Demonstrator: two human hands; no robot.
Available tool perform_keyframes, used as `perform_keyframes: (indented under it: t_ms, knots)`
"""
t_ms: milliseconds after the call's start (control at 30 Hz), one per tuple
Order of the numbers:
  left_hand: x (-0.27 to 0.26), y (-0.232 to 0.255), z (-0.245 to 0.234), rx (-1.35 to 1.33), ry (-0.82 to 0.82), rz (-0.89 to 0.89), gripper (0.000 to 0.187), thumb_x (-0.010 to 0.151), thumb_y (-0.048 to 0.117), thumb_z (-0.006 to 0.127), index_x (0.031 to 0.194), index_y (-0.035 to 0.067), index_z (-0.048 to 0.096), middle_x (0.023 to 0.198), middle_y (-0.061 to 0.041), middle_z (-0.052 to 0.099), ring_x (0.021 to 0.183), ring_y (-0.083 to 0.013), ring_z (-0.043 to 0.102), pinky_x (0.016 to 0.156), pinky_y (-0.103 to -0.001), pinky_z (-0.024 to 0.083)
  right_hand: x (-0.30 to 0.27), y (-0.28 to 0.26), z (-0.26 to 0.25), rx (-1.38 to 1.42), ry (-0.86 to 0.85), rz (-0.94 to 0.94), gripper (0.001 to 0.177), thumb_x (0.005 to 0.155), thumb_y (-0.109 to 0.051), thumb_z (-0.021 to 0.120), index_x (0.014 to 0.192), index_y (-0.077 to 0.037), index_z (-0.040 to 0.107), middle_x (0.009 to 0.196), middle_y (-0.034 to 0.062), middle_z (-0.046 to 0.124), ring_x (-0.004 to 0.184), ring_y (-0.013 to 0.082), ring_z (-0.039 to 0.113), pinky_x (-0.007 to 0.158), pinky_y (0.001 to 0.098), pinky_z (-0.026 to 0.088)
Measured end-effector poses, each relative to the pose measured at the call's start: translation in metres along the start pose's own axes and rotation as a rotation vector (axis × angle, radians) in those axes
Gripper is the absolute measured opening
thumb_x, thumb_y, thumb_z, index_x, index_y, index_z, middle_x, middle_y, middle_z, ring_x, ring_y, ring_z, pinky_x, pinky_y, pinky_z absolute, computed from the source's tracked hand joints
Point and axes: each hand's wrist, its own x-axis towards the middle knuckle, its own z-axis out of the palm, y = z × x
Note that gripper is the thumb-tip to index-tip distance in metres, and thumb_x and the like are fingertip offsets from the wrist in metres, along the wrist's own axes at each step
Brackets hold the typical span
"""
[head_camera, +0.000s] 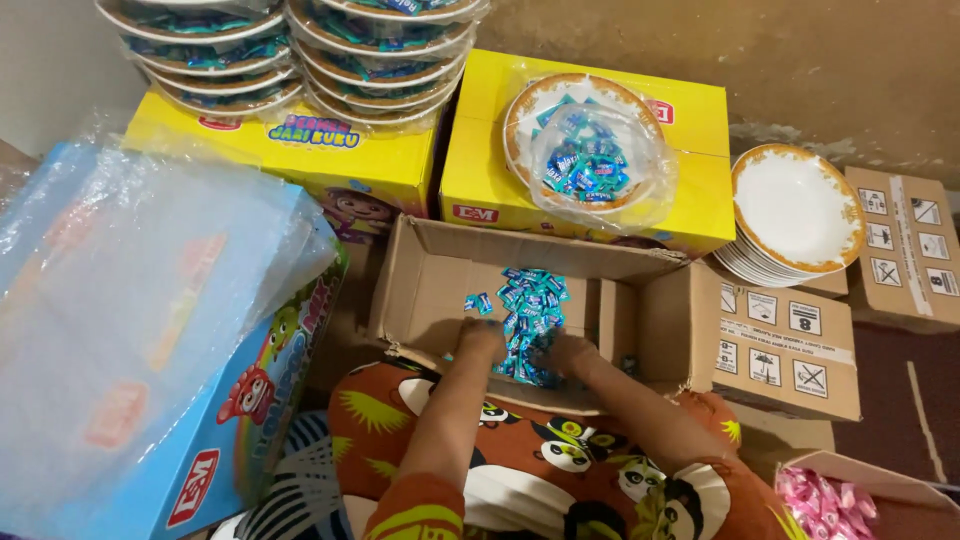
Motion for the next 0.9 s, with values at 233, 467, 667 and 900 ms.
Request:
perform_keyframes:
  t_ms: [233, 467, 667, 900]
  knots:
    - [0.012, 0.018, 0.014, 0.271, -0.366, 0.051, 0.071, 0.088, 0.038, 0.07, 0.154, 0.023, 0.048, 0.151, -0.008, 0.058, 0.143, -0.0301, 0.049, 0.113, -0.051, 0.036, -0.025, -0.012, -0.004, -0.11, -0.169, -0.11, 0.106, 0.074, -0.07, 0.076, 0.155, -0.016, 0.035, 0.147, 0.0183, 0.054, 0.136, 0.0384, 0.053, 0.105, 0.0521, 0.05]
    - [-0.046, 0.028, -0.065, -0.087, -0.365, 0.138, 0.037, 0.093, 0.014, 0.061, 0.125, -0.003, 0.068, 0.108, -0.025, 0.074, 0.098, -0.0379, 0.072, 0.089, -0.045, 0.057, -0.061, -0.014, -0.055, 0.327, -0.223, -0.354, 0.051, 0.082, -0.036, 0.076, 0.13, -0.02, 0.068, 0.116, 0.0158, 0.072, 0.095, 0.0283, 0.07, 0.086, 0.0396, 0.059]
    - [0.017, -0.005, -0.007, 0.007, 0.161, 0.163, 0.029, 0.095, 0.009, 0.057, 0.119, 0.013, 0.073, 0.1, -0.011, 0.078, 0.1, -0.0306, 0.075, 0.082, -0.053, 0.059, -0.099, -0.012, -0.101, 0.177, 0.09, -0.204, 0.039, 0.098, -0.044, 0.055, 0.132, -0.029, 0.067, 0.111, 0.0184, 0.076, 0.11, 0.0374, 0.072, 0.099, 0.05, 0.057]
    - [-0.01, -0.013, -0.047, -0.419, 0.351, 0.217, 0.025, 0.095, 0.008, 0.062, 0.119, 0.012, 0.069, 0.117, -0.019, 0.072, 0.118, -0.0409, 0.066, 0.093, -0.06, 0.056, -0.181, 0.0, -0.166, 0.362, 0.371, -0.348, 0.023, 0.098, -0.031, 0.062, 0.115, -0.023, 0.075, 0.107, 0.0187, 0.076, 0.106, 0.0426, 0.071, 0.094, 0.0557, 0.056]
